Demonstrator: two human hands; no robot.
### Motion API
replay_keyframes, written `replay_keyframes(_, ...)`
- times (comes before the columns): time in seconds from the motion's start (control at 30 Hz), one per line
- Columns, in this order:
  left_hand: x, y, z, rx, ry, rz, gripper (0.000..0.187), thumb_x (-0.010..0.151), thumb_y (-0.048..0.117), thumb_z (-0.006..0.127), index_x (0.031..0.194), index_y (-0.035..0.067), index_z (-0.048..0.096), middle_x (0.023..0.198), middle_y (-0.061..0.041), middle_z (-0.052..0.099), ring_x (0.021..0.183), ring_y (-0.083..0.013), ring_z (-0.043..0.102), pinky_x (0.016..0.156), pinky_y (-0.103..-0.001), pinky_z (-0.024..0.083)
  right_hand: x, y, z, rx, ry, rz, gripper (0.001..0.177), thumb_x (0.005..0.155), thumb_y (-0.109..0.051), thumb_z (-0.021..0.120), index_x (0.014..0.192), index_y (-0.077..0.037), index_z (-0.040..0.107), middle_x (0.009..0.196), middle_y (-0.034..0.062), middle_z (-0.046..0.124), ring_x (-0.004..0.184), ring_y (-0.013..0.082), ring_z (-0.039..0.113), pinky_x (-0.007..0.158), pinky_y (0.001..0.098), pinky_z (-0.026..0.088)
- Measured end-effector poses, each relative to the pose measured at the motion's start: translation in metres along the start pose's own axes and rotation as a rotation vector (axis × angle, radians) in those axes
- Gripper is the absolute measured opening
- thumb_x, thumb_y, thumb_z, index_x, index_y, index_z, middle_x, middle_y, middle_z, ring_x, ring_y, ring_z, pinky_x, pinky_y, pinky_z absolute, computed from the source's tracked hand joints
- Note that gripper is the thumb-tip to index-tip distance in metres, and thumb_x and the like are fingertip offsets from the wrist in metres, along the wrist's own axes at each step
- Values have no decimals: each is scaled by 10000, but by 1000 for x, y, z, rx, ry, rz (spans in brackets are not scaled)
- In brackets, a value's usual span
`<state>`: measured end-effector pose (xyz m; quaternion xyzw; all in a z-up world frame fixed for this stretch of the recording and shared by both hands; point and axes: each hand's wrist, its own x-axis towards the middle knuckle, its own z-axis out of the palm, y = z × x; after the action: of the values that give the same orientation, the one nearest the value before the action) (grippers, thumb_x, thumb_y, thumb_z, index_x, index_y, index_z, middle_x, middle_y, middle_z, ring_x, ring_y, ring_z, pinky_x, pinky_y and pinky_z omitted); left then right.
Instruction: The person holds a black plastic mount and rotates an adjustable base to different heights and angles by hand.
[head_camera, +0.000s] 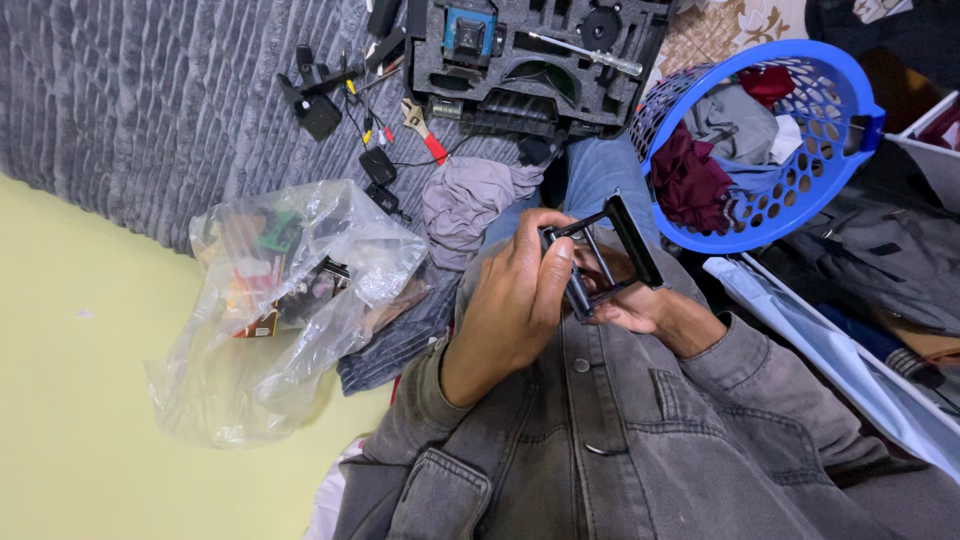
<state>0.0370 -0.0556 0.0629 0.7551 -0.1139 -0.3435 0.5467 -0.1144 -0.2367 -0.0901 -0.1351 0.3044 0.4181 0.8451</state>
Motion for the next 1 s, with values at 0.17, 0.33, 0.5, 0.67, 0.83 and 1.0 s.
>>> replay_keyframes(0.17, 0, 2, 0, -15, -4, -11, 275, 1093, 219, 438, 1264, 20, 523, 923, -171, 714, 858, -353, 710, 770, -442, 531, 3, 8, -17, 65, -26, -40, 313, 1139, -355, 531, 1220, -53, 552, 790, 9, 565, 508, 60, 493, 373, 191, 322)
replay_keyframes(0.33, -1, -19, -1, 6, -6, -28, 324, 1076, 209, 484, 1321, 10, 557, 1097, -199, 718, 970, -318, 717, 854, -387, 542, 3, 7, 3, -62, 376, -250, 303, 956, -243, 538, 1226, -120, 598, 924, -72, 650, 688, 46, 602, 502, 225, 468)
replay_keyframes(0.5, 9, -70, -8, -462, -88, 103, 400, 1079, 158, 569, 1415, -39, 481, 1314, -123, 645, 1228, -218, 613, 1078, -334, 472, -3, -21, 44, -712, 545, -758, 203, 1062, -205, 540, 1112, -39, 646, 987, 17, 659, 877, 80, 610, 763, 274, 508)
replay_keyframes(0.67, 0, -117, -5, -1012, -165, -164, 263, 1075, 156, 614, 1257, -33, 621, 1098, -74, 724, 929, -134, 702, 825, -290, 596, -34, -37, 102, -1160, 849, -528, 230, 1054, -217, 536, 1055, -7, 630, 757, 182, 595, 665, 222, 562, 626, 373, 460)
replay_keyframes(0.83, 3, -161, 6, -1120, -202, -133, 215, 1052, 101, 676, 1226, -8, 614, 1032, -75, 720, 830, -132, 705, 732, -279, 588, -65, -40, 145, -1559, 559, -1091, 122, 1006, -119, 622, 1013, 2, 604, 901, 135, 648, 802, 268, 681, 710, 367, 528)
replay_keyframes(1.0, 8, -172, 22, -1069, -195, -46, 292, 1047, 124, 709, 1284, -6, 600, 1058, -61, 713, 834, -99, 677, 702, -248, 557, -81, -35, 160, -1665, 544, -1104, 142, 926, -112, 682, 970, 10, 625, 848, 143, 639, 729, 310, 672, 644, 393, 513)
